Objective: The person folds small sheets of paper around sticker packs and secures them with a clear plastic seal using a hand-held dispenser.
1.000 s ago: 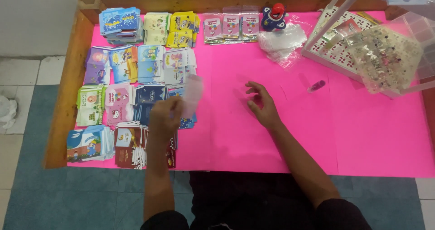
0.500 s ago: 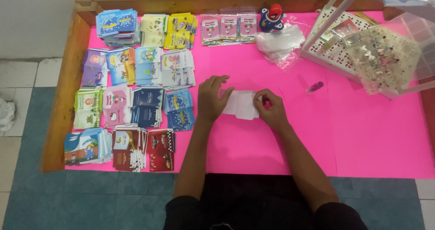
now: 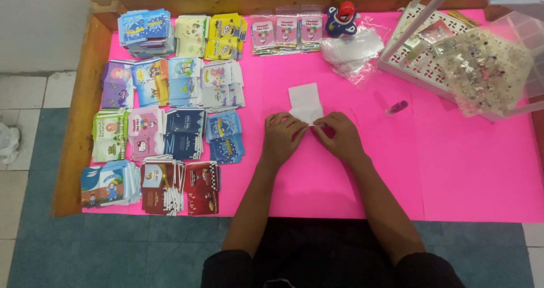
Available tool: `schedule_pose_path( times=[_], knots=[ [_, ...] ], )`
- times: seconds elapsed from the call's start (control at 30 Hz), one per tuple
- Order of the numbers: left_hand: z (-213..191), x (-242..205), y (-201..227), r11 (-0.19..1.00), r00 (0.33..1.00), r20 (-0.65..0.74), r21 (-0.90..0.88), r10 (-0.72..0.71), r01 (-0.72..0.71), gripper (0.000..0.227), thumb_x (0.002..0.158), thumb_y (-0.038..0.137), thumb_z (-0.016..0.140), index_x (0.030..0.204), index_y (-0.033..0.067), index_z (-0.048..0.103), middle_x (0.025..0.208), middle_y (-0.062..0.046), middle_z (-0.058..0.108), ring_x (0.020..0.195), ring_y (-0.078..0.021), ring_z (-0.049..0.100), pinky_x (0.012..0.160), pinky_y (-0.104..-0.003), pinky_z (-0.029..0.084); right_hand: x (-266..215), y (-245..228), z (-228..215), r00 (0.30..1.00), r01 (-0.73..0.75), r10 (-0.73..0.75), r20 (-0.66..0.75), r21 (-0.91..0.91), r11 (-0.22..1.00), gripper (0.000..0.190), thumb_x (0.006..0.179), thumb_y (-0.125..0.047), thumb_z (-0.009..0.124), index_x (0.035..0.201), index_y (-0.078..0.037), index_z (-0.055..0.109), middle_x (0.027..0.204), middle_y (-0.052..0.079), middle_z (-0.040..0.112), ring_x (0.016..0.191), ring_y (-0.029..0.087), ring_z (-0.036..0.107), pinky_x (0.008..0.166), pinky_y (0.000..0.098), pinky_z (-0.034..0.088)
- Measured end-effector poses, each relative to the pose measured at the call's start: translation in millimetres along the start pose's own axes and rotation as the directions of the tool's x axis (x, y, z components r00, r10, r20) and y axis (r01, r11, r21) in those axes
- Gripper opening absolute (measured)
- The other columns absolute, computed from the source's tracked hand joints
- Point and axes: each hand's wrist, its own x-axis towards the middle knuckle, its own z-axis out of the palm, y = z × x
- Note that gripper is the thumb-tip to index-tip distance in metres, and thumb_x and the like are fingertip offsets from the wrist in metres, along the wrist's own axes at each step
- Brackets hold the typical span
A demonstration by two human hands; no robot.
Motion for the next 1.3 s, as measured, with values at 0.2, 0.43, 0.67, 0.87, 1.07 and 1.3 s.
schedule_pose_path(
  times=[0.2, 0.43, 0.67, 0.87, 1.07, 1.3],
  knots=[
    [-1, 3, -1, 0.999, 0.997, 0.068, -0.025, -0.032, 0.033, 0.015, 0.100, 0.036, 0.067, 0.109, 0.0283, 0.075, 0.092, 0.006, 0.072, 0.111, -0.0169, 0.063, 0.108, -0.048, 0.037, -2, 12, 9, 0.999, -0.036, 0.032, -0.032, -0.141, 0.989, 0.014, 0.093, -0.025, 0.079, 0.089, -0.012, 0.077, 0.079, 0.005, 0.054, 0.074, 0.024, 0.060, 0.072, 0.0380, 0.053],
    [-5, 6, 3, 0.992, 0.990, 0.078, -0.034, -0.115, 0.118, 0.015, 0.097, 0.037, 0.068, 0.105, 0.0269, 0.075, 0.101, 0.003, 0.068, 0.119, -0.0218, 0.056, 0.107, -0.051, 0.037, -4, 28, 27, 0.993, -0.038, 0.012, -0.118, -0.219, 0.975, 0.019, 0.086, -0.033, 0.083, 0.092, -0.018, 0.073, 0.082, 0.002, 0.053, 0.079, 0.025, 0.061, 0.075, 0.0391, 0.051],
    [-5, 6, 3, 0.975, 0.970, 0.101, -0.002, -0.223, 0.224, 0.011, 0.095, 0.037, 0.071, 0.102, 0.0303, 0.077, 0.102, 0.004, 0.068, 0.125, -0.0246, 0.052, 0.109, -0.058, 0.031, -5, 36, 24, 0.991, -0.083, 0.054, -0.122, -0.252, 0.964, 0.029, 0.081, -0.037, 0.086, 0.102, -0.021, 0.073, 0.085, 0.002, 0.055, 0.084, 0.026, 0.063, 0.078, 0.0408, 0.051],
    [-12, 5, 6, 0.957, 0.945, 0.154, 0.000, -0.287, 0.290, 0.010, 0.095, 0.035, 0.071, 0.103, 0.0322, 0.077, 0.105, 0.006, 0.069, 0.128, -0.0237, 0.050, 0.109, -0.060, 0.027, -6, 36, 13, 0.991, -0.127, 0.112, -0.076, -0.237, 0.963, 0.033, 0.083, -0.035, 0.083, 0.111, -0.022, 0.072, 0.095, 0.002, 0.059, 0.094, 0.026, 0.063, 0.085, 0.0439, 0.050],
    [-16, 4, 7, 0.953, 0.938, 0.191, -0.034, -0.288, 0.300, 0.013, 0.095, 0.028, 0.069, 0.104, 0.0316, 0.077, 0.108, 0.006, 0.069, 0.129, -0.0236, 0.048, 0.109, -0.061, 0.026, -7, 45, 11, 0.992, -0.127, 0.124, -0.029, -0.207, 0.970, 0.035, 0.084, -0.030, 0.080, 0.117, -0.023, 0.071, 0.101, 0.002, 0.062, 0.101, 0.026, 0.064, 0.088, 0.0457, 0.050],
    [0, -3, 5, 0.994, 0.993, 0.038, 0.034, -0.109, 0.107, 0.028, 0.092, 0.019, 0.064, 0.119, 0.0261, 0.070, 0.115, 0.003, 0.063, 0.124, -0.0229, 0.051, 0.105, -0.054, 0.035, -5, 52, 1, 0.988, -0.141, 0.134, -0.072, -0.111, 0.984, 0.025, 0.089, -0.008, 0.066, 0.113, -0.016, 0.071, 0.100, 0.008, 0.064, 0.095, 0.030, 0.065, 0.085, 0.0438, 0.054]
  ],
)
